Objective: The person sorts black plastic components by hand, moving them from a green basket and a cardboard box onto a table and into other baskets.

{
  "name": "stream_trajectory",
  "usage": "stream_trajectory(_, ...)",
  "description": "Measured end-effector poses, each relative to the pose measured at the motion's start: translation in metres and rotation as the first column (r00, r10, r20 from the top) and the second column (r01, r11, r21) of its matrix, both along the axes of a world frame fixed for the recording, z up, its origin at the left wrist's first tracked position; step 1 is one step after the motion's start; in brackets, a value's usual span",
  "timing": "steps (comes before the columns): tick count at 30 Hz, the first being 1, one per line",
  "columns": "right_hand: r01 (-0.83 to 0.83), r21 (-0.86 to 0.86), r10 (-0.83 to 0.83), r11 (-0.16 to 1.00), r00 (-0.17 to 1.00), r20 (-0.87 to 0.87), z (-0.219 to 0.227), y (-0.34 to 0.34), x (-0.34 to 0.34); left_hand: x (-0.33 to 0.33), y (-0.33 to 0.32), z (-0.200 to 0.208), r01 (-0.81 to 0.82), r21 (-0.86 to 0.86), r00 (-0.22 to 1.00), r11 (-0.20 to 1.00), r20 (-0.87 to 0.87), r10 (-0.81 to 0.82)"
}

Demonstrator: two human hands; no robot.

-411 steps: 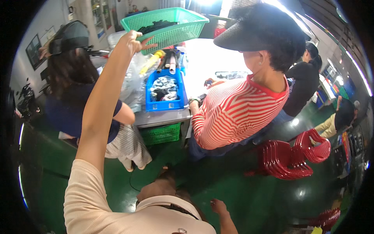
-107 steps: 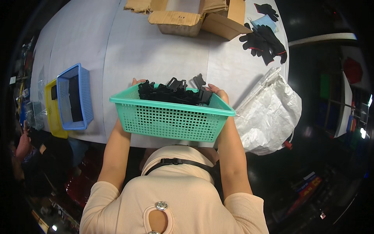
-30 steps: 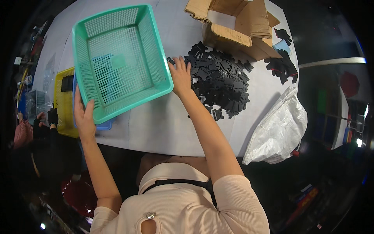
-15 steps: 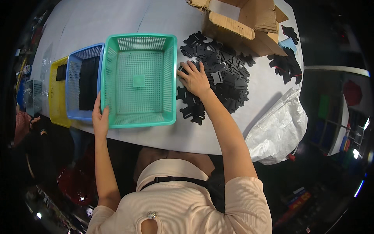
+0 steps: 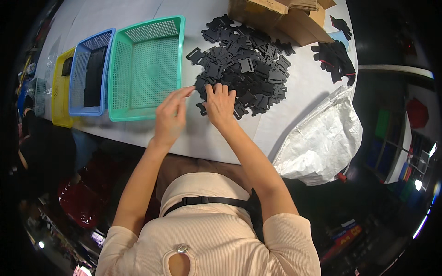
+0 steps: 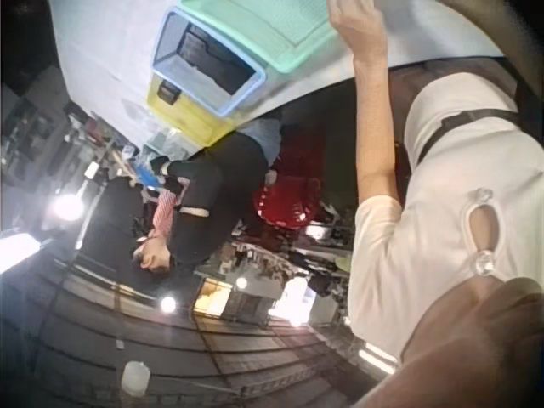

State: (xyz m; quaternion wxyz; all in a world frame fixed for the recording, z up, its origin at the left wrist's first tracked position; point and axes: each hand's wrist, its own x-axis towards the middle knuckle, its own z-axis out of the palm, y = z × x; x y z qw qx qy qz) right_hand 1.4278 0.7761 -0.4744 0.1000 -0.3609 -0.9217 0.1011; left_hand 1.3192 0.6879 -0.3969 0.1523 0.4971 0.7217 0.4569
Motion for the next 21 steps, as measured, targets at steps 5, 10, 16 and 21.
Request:
stream_trajectory(5, 0.213, -0.374, -0.230, 0.903, 0.973, -0.002, -0.011, 0.010, 0.011, 0.035, 0.053, -0.085, -0.234, -0.437, 0.970, 0.869, -0.164, 0.179)
stream_trajectory(10, 0.320, -0.656, -0.438, 0.683, 0.899, -0.018, 0.016, 0.020, 0.058, 0.037, 0.067, -0.093, -0.392, -0.541, 0.910, 0.744, -0.344, 0.230)
stream_trajectory(16, 0.089, -0.903, -0.602, 0.419, 0.773, -0.203, 0.000, 0.018, 0.068, 0.032, 0.045, -0.107, -0.293, -0.538, 0.891, 0.790, 0.146, 0.430)
stream_trajectory(21, 0.162, -0.852, -0.496, 0.497, 0.859, -0.127, 0.006, 0.020, 0.046, 0.044, 0.033, -0.099, -0.393, -0.116, 0.918, 0.912, -0.110, 0.381)
